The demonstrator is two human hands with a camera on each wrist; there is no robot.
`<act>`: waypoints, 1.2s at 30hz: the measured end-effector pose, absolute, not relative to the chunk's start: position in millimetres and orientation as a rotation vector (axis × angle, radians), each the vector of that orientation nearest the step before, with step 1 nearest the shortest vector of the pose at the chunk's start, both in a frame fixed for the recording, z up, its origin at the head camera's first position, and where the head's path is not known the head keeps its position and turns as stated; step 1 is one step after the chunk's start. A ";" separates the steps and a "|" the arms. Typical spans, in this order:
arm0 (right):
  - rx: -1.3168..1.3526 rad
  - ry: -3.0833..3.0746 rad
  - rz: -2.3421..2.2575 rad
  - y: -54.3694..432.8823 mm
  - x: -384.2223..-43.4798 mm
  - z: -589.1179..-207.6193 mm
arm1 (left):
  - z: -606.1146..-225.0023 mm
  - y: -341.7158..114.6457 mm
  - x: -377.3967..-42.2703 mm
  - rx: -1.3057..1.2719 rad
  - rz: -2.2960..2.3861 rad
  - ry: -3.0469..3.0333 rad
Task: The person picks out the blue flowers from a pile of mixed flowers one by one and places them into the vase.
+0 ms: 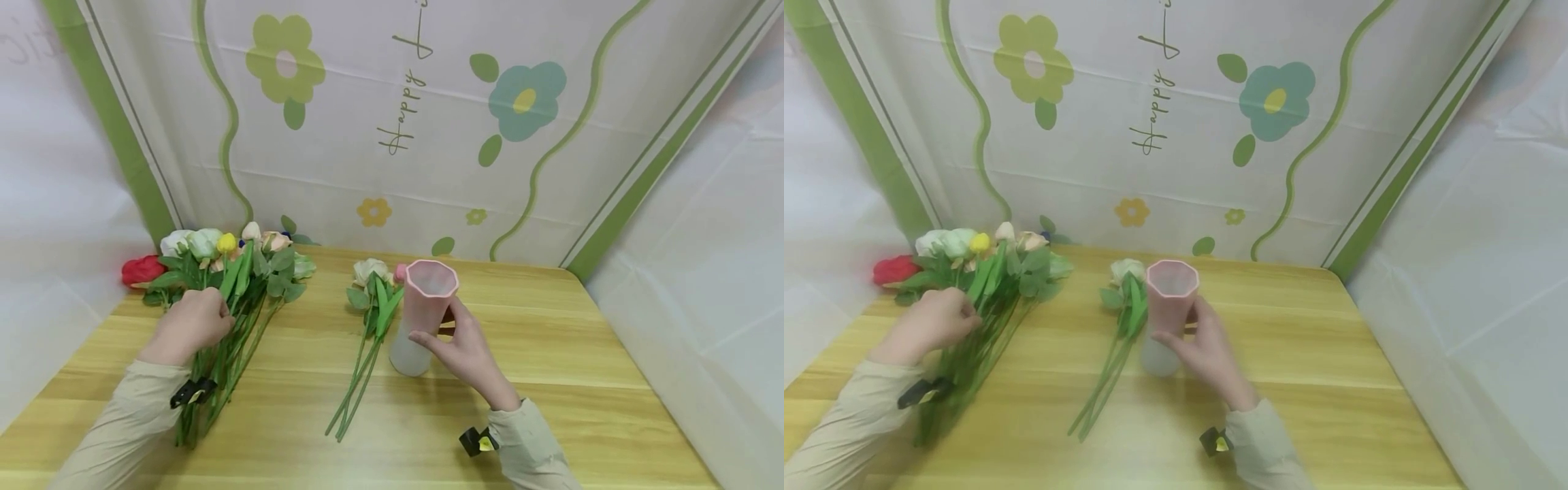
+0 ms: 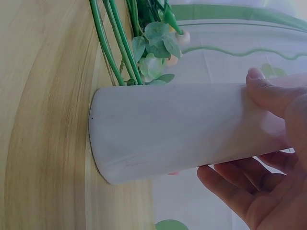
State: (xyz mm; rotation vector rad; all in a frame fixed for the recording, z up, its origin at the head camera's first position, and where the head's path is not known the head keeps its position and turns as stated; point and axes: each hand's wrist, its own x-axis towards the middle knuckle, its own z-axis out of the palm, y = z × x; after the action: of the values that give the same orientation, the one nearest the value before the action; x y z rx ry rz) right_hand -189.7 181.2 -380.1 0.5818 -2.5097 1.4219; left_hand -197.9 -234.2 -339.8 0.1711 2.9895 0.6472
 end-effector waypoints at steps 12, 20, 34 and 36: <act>0.577 -2.532 1.426 169.1 -170.7 -348.8 | -336.7 -226.3 -193.4 0.201 0.677 3.050; 0.567 -2.532 1.430 168.5 -167.7 -344.5 | -335.4 -223.3 -192.3 0.186 0.706 3.073; 0.568 -2.536 1.435 172.1 -176.2 -357.6 | -331.2 -214.6 -189.1 0.190 0.706 3.120; 0.562 -2.539 1.428 175.5 -181.5 -366.6 | -330.9 -212.3 -188.5 0.203 0.708 3.140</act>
State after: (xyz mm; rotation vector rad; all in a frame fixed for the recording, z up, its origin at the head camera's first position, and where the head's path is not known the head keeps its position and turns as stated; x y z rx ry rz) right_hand -181.5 175.5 -366.6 0.5617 -2.5391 1.4277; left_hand -188.5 -212.3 -330.9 0.2031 3.1402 0.7075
